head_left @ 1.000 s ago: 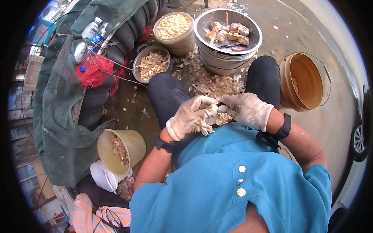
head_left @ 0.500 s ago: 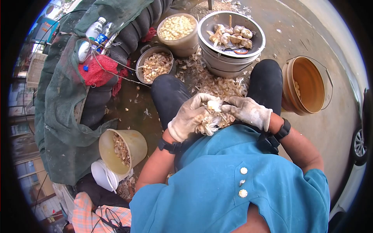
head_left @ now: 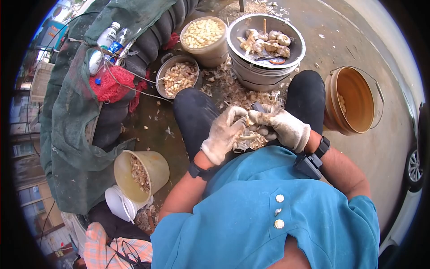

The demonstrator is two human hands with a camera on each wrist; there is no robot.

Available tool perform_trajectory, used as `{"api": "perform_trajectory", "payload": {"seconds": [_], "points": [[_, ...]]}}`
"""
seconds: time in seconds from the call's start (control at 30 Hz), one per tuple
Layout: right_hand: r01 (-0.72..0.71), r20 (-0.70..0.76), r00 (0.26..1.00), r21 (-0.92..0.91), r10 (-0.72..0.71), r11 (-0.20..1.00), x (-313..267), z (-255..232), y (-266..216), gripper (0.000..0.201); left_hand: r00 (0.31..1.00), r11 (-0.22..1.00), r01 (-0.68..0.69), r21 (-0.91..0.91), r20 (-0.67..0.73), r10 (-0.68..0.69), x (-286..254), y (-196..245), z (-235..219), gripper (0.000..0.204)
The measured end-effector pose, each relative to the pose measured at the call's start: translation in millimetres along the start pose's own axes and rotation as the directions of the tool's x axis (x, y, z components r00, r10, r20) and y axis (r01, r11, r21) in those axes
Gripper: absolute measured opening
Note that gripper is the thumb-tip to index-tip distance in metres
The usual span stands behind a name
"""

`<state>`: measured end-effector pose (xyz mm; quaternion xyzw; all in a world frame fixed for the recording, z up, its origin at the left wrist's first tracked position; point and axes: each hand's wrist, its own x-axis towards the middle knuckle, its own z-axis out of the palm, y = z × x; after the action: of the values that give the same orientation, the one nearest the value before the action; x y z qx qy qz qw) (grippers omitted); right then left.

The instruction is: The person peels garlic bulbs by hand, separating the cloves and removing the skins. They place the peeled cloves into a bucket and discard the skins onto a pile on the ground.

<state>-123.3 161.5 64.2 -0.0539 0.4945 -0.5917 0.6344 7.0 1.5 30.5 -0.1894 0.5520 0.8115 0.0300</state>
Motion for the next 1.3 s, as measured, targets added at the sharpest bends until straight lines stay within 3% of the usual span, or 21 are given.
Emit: {"api": "perform_trajectory", "payload": {"seconds": [0.13,0.2,0.33,0.43,0.47,0.53,0.77,0.87,0.93,0.97,1.03,1.07,1.13,1.17,1.2,1.3], "points": [[0.008,0.004,1.000,0.018,-0.008,1.000,1,-5,0,0.024,0.999,0.993,-0.010,-0.120,0.030,0.014,2,0,0,0.029],[0.043,-0.033,0.999,0.030,-0.042,0.999,1,-4,-1,0.024,0.991,0.993,-0.117,0.000,0.062,0.117,1,4,-3,0.030],[0.099,-0.039,0.995,0.079,-0.096,0.992,4,-6,4,0.025,0.998,0.997,-0.052,-0.054,-0.037,0.050,0,7,8,0.031],[0.138,-0.029,0.990,0.095,-0.136,0.986,10,-9,9,0.024,0.975,0.956,-0.147,0.254,-0.125,0.183,3,2,11,0.021],[0.156,-0.035,0.987,0.067,-0.154,0.985,12,-10,11,0.024,0.975,0.956,-0.146,0.254,-0.127,0.182,2,4,13,0.021],[0.174,-0.043,0.984,0.039,-0.172,0.984,12,-12,11,0.024,0.908,0.693,-0.301,0.655,-0.025,0.418,2,5,14,0.020],[0.185,-0.057,0.982,0.081,-0.181,0.979,14,-7,9,0.023,0.903,0.604,-0.251,0.756,-0.042,0.428,3,9,21,0.017],[0.199,-0.052,0.979,0.071,-0.195,0.977,17,-10,10,0.024,0.870,0.536,-0.320,0.781,0.017,0.494,5,7,20,0.016],[0.211,-0.046,0.977,0.068,-0.208,0.975,16,-11,10,0.024,0.821,0.295,-0.358,0.886,0.149,0.551,7,0,14,0.016],[0.231,-0.053,0.972,0.038,-0.229,0.972,15,-10,9,0.025,0.822,0.296,-0.358,0.886,0.148,0.550,8,-2,12,0.016],[0.248,-0.059,0.967,0.009,-0.247,0.969,15,-9,8,0.025,0.795,0.177,-0.390,0.904,0.233,0.560,9,-5,8,0.015],[0.260,-0.072,0.963,0.009,-0.258,0.966,16,-8,9,0.025,0.796,0.178,-0.390,0.904,0.233,0.559,9,-5,9,0.015],[0.272,-0.084,0.959,0.010,-0.270,0.962,17,-8,9,0.026,0.817,0.301,-0.326,0.896,0.107,0.567,10,-6,12,0.013],[0.251,-0.080,0.964,-0.046,-0.254,0.967,16,-10,7,0.026,0.817,0.301,-0.326,0.896,0.107,0.566,11,-5,13,0.013],[0.231,-0.078,0.968,-0.102,-0.239,0.968,16,-11,6,0.025,0.830,0.380,-0.303,0.874,0.046,0.556,11,-3,15,0.014],[0.260,-0.065,0.963,-0.043,-0.262,0.965,18,-10,11,0.023,0.871,0.530,-0.241,0.813,-0.059,0.487,11,1,15,0.014]]}}
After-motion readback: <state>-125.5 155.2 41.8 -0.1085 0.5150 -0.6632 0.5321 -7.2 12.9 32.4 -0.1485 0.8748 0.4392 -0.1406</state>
